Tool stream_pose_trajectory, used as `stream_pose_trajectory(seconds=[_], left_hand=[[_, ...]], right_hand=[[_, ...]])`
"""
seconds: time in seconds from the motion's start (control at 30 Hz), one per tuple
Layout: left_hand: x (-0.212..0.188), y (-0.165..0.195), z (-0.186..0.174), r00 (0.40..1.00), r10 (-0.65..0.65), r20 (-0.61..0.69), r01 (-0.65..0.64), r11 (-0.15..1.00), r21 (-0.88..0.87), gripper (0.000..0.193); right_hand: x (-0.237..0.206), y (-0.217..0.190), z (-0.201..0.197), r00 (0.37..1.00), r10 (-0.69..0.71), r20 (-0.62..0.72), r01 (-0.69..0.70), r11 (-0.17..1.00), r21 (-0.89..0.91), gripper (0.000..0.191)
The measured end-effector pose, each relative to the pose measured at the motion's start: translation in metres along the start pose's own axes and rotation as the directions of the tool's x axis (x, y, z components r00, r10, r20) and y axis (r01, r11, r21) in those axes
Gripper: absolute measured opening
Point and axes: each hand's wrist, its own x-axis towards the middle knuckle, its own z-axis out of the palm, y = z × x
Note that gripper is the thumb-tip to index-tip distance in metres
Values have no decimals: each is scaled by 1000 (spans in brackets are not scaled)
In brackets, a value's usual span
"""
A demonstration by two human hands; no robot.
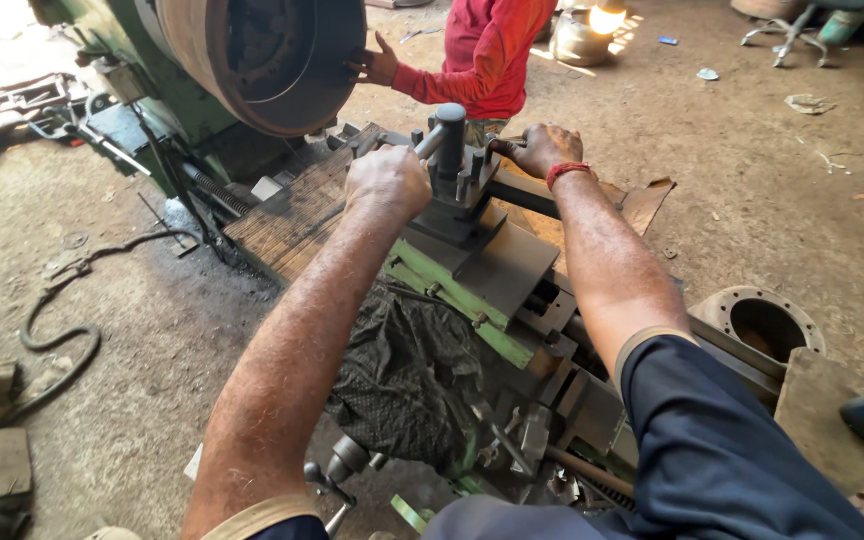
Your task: The person uses a wrench to tighten bolts on a metal fixture attached to a lathe. They then remove a dark cloth from the fixture and place it on a nearby surface.
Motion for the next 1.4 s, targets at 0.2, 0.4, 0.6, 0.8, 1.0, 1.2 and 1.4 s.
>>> stream_pose_trajectory(seconds=[0.2,0.4,0.6,0.8,1.0,1.2,1.4], left_hand=[[6,-6,5,998,46,46,-44,998,-49,32],[22,-14,18,972,229,-45,-233,962,-140,29],[26,-9,22,983,178,-53,-185,956,-229,30],[25,-13,23,982,188,-6,-185,960,-211,31],[26,-9,19,984,163,72,-138,953,-269,34],[32,-13,19,973,231,-3,-218,915,-338,36],[18,-11,1,984,142,103,-94,923,-374,44]], right_hand=[[0,1,5,1000,30,2,-30,999,-38,76],[5,-7,17,998,62,-4,-62,995,-78,76],[-12,-26,10,996,79,-52,-86,987,-140,88],[-15,-26,-2,995,83,-47,-87,993,-85,87],[-9,-16,8,996,78,-46,-82,993,-85,72],[5,-16,17,997,82,15,-79,987,-138,89],[11,3,22,998,47,-38,-51,992,-112,88]])
